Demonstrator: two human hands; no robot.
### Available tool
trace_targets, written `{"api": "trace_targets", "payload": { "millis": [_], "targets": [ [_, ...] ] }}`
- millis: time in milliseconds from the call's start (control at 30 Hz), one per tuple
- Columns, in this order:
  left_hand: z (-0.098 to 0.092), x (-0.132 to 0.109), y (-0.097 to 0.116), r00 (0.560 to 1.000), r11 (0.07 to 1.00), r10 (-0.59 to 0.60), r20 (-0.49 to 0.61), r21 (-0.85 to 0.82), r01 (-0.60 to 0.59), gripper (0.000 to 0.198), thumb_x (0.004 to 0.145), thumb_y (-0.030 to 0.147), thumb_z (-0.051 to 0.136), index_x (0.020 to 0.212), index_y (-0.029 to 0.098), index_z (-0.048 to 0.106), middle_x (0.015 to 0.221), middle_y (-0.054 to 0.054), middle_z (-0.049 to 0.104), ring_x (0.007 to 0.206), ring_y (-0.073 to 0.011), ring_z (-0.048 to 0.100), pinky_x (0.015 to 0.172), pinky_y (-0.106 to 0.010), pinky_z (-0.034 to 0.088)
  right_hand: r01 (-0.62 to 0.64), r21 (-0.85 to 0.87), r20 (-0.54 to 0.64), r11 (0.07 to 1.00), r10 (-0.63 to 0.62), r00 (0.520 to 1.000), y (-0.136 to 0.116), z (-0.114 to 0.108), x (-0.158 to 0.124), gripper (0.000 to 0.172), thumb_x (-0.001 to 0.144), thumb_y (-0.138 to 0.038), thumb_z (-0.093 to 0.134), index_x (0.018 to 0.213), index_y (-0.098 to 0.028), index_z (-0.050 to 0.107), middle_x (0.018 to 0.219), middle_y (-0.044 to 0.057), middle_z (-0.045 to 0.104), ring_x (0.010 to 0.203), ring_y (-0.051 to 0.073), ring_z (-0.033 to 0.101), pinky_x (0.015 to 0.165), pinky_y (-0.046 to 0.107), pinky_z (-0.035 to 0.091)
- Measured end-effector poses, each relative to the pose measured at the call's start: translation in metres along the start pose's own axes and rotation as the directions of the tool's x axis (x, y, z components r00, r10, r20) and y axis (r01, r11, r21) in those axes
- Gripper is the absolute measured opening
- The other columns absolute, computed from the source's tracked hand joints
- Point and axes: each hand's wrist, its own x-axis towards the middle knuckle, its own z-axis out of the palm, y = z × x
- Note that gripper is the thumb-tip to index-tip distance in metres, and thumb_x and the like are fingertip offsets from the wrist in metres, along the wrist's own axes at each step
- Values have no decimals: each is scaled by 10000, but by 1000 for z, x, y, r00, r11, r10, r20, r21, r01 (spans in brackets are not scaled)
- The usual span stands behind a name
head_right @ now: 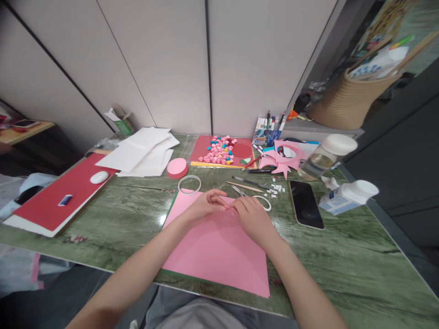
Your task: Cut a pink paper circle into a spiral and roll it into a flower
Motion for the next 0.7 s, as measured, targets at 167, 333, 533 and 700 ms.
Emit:
{"api": "trace_targets", "payload": {
  "millis": [167,333,533,700],
  "targets": [
    [1,-3,4,995,999,-32,91,23,30,449,529,154,717,940,136,537,722,-48,650,719,-147,611,726,-290,435,-15,5,21,1000,15,1000,1,2,0,149,849,-220,395,792,-167,522,820,65,576,792,183,499,716,317,349],
    [2,-5,5,980,994,-67,185,92,51,488,510,173,728,958,130,540,736,-56,648,732,-158,613,731,-312,448,1,-5,7,1000,-1,1000,1,4,-1,148,845,-184,376,784,-162,510,819,64,577,796,175,507,714,311,351],
    [4,-6,4,971,989,-93,221,130,65,502,525,215,721,982,138,528,749,-64,652,739,-165,618,696,-290,448,-192,-63,-2,979,192,981,22,-5,2,103,820,-198,413,782,-171,505,767,58,583,731,180,521,665,292,359],
    [4,-6,5,982,993,-53,180,113,32,502,537,207,715,990,147,509,748,-59,648,731,-155,614,676,-271,445,-619,-167,-227,767,581,781,84,-4,-14,179,826,-262,380,897,-152,502,692,63,597,545,166,516,519,267,326]
  ]
}}
